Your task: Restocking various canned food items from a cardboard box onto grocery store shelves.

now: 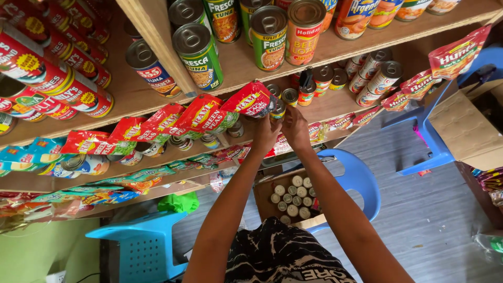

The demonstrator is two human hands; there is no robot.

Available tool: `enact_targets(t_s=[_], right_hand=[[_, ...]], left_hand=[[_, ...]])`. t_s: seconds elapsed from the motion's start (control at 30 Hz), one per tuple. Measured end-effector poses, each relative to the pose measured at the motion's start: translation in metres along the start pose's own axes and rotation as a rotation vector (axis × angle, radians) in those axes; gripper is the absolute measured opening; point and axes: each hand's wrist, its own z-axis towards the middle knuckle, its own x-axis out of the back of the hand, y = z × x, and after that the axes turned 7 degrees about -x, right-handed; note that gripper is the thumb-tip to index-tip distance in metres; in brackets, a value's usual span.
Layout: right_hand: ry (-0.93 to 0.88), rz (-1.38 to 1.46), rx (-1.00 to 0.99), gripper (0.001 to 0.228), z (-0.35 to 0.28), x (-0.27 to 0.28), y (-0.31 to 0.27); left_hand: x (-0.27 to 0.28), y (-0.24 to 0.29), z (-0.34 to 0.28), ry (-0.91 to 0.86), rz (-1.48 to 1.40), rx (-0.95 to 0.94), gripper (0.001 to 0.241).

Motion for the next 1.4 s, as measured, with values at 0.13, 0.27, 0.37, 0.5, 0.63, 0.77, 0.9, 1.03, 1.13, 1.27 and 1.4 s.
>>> enact_targets(t_s=[0.13, 0.27, 0.37, 0.5, 0.63, 0.77, 0.9, 1.03, 1.13, 1.27, 1.4], right_hand=[[0.007, -0.044, 0.002, 0.055, 0.0, 0.0, 0.004], [0.002, -0.063, 0.042, 0.056, 0.001, 0.0, 0.007], [0.009, -0.063, 0.033, 0.057, 0.002, 0.0, 0.008], [0.011, -0.099, 0.052, 0.052, -0.007, 0.008, 0.01], [0.009, -0.09, 0.083, 0.052, -0.034, 0.027, 0.005], [0.061, -0.212, 0.114, 0.036, -0.074, 0.042, 0.035], [-0.046, -0.01, -0.191, 0.019, -0.128, 0.048, 0.092], [-0.172, -0.096, -0.233, 0.022, -0.18, 0.044, 0.176], [-0.292, -0.147, -0.346, 0.018, -0.214, 0.032, 0.233], [-0.489, -0.228, -0.473, 0.022, -0.25, 0.011, 0.261], [-0.629, -0.233, -0.475, 0.025, -0.252, -0.021, 0.279]], left_hand=[[-0.005, -0.009, -0.002, 0.038, 0.007, -0.044, 0.051], [-0.005, -0.004, -0.005, 0.047, 0.079, -0.01, 0.052], [-0.002, 0.004, -0.006, 0.092, 0.042, -0.065, 0.054], [0.005, 0.018, -0.015, 0.062, 0.048, -0.034, 0.065], [0.019, 0.04, -0.045, 0.085, 0.11, -0.113, 0.078], [0.02, 0.049, -0.074, -0.006, 0.203, -0.023, 0.078], [0.011, 0.047, -0.087, -0.127, 0.561, -0.092, 0.08], [0.007, 0.056, -0.087, -0.168, 0.652, -0.04, 0.086], [0.009, 0.057, -0.087, -0.186, 0.704, 0.01, 0.086], [0.004, 0.037, -0.095, -0.116, 0.723, 0.008, 0.085], [0.002, 0.029, -0.097, -0.116, 0.822, 0.062, 0.077]])
